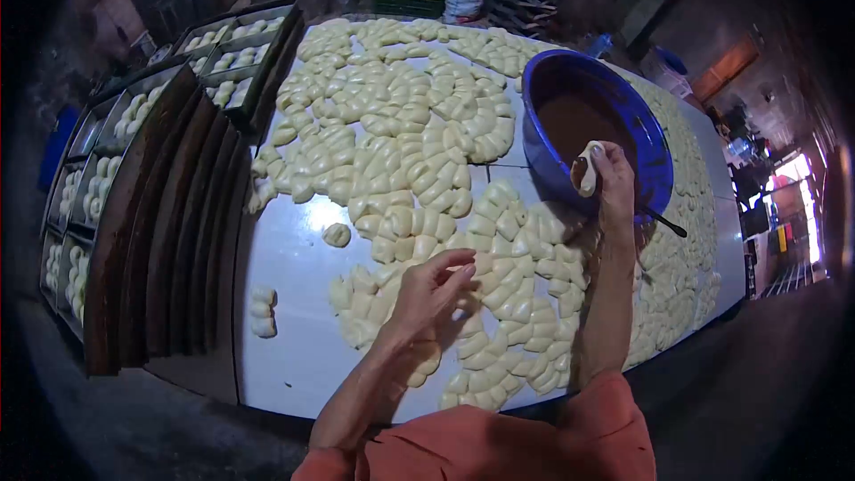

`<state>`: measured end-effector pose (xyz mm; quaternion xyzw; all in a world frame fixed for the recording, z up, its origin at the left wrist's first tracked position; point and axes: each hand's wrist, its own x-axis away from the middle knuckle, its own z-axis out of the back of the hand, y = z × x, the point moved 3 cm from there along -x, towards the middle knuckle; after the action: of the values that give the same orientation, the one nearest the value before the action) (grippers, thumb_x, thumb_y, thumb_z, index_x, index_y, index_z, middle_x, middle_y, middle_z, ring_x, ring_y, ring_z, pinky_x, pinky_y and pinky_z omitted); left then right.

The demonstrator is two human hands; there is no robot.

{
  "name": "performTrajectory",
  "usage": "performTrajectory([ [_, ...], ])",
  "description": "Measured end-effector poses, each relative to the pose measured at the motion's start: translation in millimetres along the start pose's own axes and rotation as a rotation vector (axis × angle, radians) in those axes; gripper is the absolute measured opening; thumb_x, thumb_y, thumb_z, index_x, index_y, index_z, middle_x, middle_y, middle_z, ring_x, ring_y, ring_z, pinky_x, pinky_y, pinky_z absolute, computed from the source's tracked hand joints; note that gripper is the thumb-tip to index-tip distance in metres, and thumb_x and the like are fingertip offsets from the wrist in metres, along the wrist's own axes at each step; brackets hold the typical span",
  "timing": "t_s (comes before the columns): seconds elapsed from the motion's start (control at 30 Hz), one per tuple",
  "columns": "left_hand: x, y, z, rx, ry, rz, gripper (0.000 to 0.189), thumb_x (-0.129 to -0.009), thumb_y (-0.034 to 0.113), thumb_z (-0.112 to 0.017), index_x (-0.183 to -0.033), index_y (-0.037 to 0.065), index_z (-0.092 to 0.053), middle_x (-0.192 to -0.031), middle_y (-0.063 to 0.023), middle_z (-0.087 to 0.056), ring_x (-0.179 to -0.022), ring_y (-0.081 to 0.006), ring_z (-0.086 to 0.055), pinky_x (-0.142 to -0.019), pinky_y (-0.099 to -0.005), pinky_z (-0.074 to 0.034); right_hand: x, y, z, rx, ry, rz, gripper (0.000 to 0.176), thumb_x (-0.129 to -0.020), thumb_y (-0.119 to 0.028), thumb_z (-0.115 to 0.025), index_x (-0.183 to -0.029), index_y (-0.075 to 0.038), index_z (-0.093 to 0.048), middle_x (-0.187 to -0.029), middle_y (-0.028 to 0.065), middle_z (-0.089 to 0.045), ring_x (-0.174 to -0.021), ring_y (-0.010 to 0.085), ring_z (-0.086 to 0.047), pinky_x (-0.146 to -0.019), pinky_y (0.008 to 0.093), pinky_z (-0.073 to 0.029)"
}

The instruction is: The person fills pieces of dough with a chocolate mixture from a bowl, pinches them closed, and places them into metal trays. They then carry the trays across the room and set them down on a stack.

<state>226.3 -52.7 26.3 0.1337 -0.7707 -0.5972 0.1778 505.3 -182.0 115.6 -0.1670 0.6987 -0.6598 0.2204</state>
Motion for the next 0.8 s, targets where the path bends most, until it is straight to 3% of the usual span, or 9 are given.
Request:
performTrajectory([
  [0.13,-9.9,0.1,-11.8,0.286,0.010,0.057,0.038,-0.101,0.031,-0.053,-0.127,0.003,-0.059,-0.114,-0.0058,-0.066,-0.095,-0.0164,-0.067,-0.073,-0.0259,-0.055,53.8,14.5,-74.8,-0.525,-0.141,-0.136,0.012,-0.096,-0.012,-0.059,-0.104,-0.006,-0.055,-0.090,0.0045,-0.063,-0.078,0.0131,-0.065,-0.068,0.0262,-0.055],
  [0.2,-4.6,11.7,-7.4,0.438,0.047,0.053,0.042,-0.103,0.037,-0.047,-0.125,0.003,-0.059,-0.118,-0.0050,-0.064,-0.095,-0.0150,-0.066,-0.077,-0.0285,-0.055,74.9,39.6,-115.1,-0.526,-0.199,-0.230,0.013,-0.096,-0.012,-0.058,-0.107,-0.006,-0.054,-0.093,0.0043,-0.064,-0.080,0.0125,-0.065,-0.069,0.0261,-0.055],
  [0.27,8.2,6.3,9.1,0.757,0.018,0.203,0.040,-0.101,0.031,-0.053,-0.127,0.001,-0.057,-0.117,-0.0096,-0.063,-0.106,-0.0202,-0.061,-0.088,-0.0335,-0.052,99.3,60.2,-154.8,-0.608,-0.290,-0.330,0.015,-0.097,-0.012,-0.056,-0.111,-0.006,-0.054,-0.095,0.0048,-0.064,-0.079,0.0118,-0.065,-0.069,0.0247,-0.055],
  [0.37,29.2,-15.0,52.1,0.692,0.237,0.096,0.032,-0.099,0.027,-0.056,-0.118,0.001,-0.060,-0.110,-0.0084,-0.066,-0.099,-0.0185,-0.064,-0.084,-0.0331,-0.054,119.3,75.0,-189.2,-0.635,-0.406,-0.415,0.025,-0.094,-0.009,-0.055,-0.118,-0.003,-0.051,-0.100,0.0074,-0.065,-0.084,0.0159,-0.067,-0.074,0.0299,-0.057],
  [0.4,42.1,1.8,62.6,0.771,0.354,0.073,0.024,-0.096,0.022,-0.061,-0.107,0.000,-0.063,-0.098,-0.0072,-0.068,-0.086,-0.0156,-0.065,-0.078,-0.0307,-0.054,126.5,69.6,-198.4,-0.578,-0.432,-0.433,0.028,-0.092,-0.008,-0.055,-0.119,-0.003,-0.050,-0.102,0.0084,-0.064,-0.087,0.0172,-0.067,-0.078,0.0313,-0.057],
  [0.5,64.0,-5.7,105.3,0.516,0.595,0.023,0.021,-0.095,0.017,-0.064,-0.104,-0.002,-0.068,-0.088,-0.0044,-0.069,-0.076,-0.0107,-0.064,-0.070,-0.0239,-0.054,157.2,64.0,-232.5,-0.529,-0.487,-0.454,0.039,-0.086,-0.004,-0.058,-0.124,-0.002,-0.047,-0.111,0.0113,-0.061,-0.097,0.0196,-0.065,-0.084,0.0319,-0.056],
  [0.6,80.5,-0.5,119.2,0.435,0.644,-0.028,0.023,-0.093,0.014,-0.067,-0.107,-0.004,-0.069,-0.086,-0.0049,-0.069,-0.076,-0.0095,-0.063,-0.069,-0.0227,-0.054,177.6,72.7,-257.0,0.237,-0.545,0.329,0.053,-0.082,-0.006,-0.073,-0.129,-0.002,-0.050,-0.121,0.0143,-0.056,-0.108,0.0238,-0.061,-0.090,0.0322,-0.053],
  [0.73,88.1,-2.5,122.5,0.271,0.776,-0.125,0.025,-0.092,0.014,-0.068,-0.110,-0.004,-0.068,-0.092,-0.0057,-0.069,-0.080,-0.0083,-0.062,-0.069,-0.0224,-0.053,195.8,82.0,-271.2,0.346,-0.456,0.348,0.030,-0.081,0.000,-0.073,-0.111,-0.002,-0.066,-0.116,0.0113,-0.057,-0.107,0.0203,-0.057,-0.089,0.0314,-0.050],
  [0.8,91.1,1.8,124.2,0.295,0.777,-0.127,0.026,-0.092,0.014,-0.068,-0.111,-0.004,-0.068,-0.094,-0.0057,-0.069,-0.082,-0.0079,-0.062,-0.068,-0.0220,-0.052,193.1,81.9,-278.4,0.264,-0.439,0.269,0.014,-0.086,-0.002,-0.069,-0.100,0.001,-0.069,-0.103,0.0085,-0.062,-0.095,0.0159,-0.059,-0.079,0.0274,-0.050],
])
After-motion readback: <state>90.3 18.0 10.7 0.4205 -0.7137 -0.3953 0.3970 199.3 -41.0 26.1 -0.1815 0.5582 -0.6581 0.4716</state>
